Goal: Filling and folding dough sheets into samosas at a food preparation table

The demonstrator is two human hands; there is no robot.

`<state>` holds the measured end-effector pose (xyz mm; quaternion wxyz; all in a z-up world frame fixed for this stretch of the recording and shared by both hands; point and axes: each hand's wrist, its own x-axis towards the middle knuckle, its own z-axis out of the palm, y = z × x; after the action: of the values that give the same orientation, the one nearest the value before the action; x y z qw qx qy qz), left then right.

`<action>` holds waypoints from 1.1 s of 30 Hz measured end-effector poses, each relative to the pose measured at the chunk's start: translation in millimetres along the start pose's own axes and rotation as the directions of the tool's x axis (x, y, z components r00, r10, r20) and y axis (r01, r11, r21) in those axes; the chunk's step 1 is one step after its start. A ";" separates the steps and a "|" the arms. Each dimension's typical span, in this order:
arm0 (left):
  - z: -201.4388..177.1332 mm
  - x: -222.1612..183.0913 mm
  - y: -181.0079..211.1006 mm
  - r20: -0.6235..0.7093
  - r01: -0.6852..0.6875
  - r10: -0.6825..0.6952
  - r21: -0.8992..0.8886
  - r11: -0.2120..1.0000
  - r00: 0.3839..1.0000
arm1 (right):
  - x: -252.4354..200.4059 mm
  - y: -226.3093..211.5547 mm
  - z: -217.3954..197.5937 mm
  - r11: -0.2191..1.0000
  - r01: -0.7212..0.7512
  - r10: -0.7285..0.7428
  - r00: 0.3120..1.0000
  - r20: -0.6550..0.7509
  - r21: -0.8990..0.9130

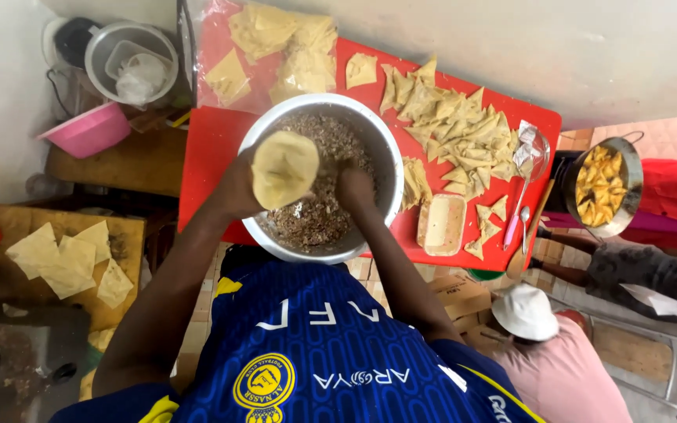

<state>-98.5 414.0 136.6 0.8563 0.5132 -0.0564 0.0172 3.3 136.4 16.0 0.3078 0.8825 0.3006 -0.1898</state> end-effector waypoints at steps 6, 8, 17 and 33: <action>-9.5 -8.5 6.3 -0.024 0.030 -0.033 -0.142 0.989 0.999 | -64.1 8.9 -13.6 0.890 -0.171 0.148 0.985 0.086 0.423; -16.5 -14.3 -2.1 -0.022 0.040 -0.043 -0.136 0.990 0.999 | -44.5 -8.7 43.8 0.933 -0.037 0.013 0.998 0.069 0.358; -20.4 -17.6 5.8 -0.090 -0.005 -0.006 -0.123 0.992 0.996 | -30.4 -15.7 46.9 0.952 -0.010 -0.072 0.964 0.255 0.307; -37.9 -22.0 -2.8 -0.177 -0.002 -0.021 -0.127 0.992 0.984 | -16.1 -21.4 22.7 0.525 0.061 -0.322 0.937 0.132 0.849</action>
<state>-117.1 446.7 113.9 0.8888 0.4544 0.0217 0.0551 -26.0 128.3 -1.6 -0.1328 0.8475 0.2249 -0.4621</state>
